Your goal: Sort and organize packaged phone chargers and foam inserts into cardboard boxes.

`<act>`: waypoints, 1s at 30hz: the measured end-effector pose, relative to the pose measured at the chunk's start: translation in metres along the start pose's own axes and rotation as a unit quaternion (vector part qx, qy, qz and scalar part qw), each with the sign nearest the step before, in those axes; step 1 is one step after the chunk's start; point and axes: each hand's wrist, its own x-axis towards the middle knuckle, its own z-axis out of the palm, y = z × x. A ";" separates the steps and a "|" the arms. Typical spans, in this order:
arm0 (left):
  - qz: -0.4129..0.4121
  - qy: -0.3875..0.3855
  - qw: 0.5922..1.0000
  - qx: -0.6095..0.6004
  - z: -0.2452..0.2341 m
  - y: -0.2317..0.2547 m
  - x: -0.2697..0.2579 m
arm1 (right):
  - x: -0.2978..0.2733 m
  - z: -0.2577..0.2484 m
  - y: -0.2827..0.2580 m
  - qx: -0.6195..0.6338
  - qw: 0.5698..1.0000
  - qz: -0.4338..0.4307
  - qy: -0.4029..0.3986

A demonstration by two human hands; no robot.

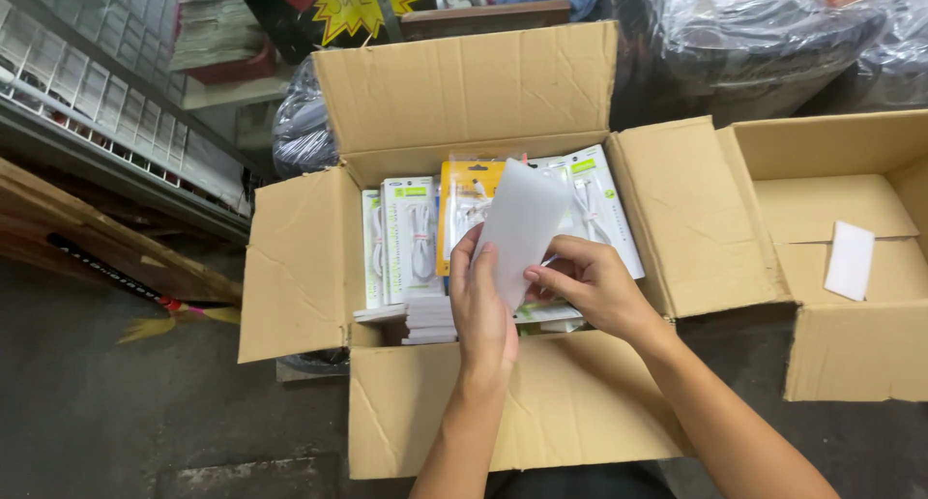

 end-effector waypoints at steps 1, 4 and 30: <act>0.000 0.001 1.000 0.000 -0.005 0.003 0.002 | 0.002 0.006 -0.003 0.000 1.000 0.000 -0.001; -0.016 0.009 1.000 -0.022 -0.019 0.011 0.006 | 0.004 0.020 -0.010 -0.029 1.000 0.003 -0.006; 0.254 -0.255 0.756 0.547 -0.047 0.171 0.014 | 0.037 0.063 -0.041 -0.301 0.941 -0.058 -0.142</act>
